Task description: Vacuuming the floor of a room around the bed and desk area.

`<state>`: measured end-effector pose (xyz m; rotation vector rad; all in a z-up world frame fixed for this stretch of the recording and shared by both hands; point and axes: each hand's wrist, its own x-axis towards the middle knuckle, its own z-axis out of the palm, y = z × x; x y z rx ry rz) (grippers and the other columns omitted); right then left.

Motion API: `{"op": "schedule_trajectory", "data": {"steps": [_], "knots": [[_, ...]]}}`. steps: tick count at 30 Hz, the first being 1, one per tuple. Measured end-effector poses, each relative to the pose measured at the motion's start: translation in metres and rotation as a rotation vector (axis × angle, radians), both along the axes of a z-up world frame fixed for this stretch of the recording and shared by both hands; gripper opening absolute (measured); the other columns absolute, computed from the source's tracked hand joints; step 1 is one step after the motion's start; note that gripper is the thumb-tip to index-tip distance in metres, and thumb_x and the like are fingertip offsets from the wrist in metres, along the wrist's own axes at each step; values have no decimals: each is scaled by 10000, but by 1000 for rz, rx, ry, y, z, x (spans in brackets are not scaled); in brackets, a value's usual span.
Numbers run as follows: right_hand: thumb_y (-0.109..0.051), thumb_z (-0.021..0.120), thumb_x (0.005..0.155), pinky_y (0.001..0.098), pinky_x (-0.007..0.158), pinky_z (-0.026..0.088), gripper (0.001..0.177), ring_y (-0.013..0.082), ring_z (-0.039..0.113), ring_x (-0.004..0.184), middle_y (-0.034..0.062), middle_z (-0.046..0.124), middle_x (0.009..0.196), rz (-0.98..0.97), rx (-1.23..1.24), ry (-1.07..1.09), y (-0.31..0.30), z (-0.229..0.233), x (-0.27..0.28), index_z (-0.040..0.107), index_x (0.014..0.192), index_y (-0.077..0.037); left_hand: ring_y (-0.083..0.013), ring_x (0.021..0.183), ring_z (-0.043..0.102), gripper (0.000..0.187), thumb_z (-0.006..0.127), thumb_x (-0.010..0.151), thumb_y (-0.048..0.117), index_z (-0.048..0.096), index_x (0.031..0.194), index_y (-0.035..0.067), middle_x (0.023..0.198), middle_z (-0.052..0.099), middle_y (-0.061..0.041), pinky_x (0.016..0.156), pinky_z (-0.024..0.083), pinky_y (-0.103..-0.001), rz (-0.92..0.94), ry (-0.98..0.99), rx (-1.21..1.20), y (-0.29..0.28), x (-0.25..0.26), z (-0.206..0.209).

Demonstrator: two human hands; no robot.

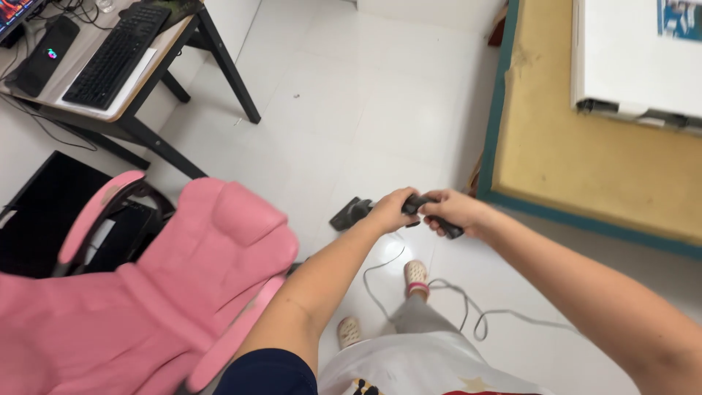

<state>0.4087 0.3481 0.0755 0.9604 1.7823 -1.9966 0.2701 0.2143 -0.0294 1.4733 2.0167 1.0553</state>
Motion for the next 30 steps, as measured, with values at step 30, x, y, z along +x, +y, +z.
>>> {"op": "schedule_trajectory", "data": {"steps": [30], "knots": [[-140, 576, 974, 345, 467, 429, 220, 179, 521, 534, 93, 544, 653, 85, 151, -107, 162, 37, -87, 617, 985, 77, -354, 1107, 617, 378, 710, 740, -38, 668, 1090, 98, 1132, 684, -118, 913, 537, -425, 101, -110, -20, 181, -50, 60]]}}
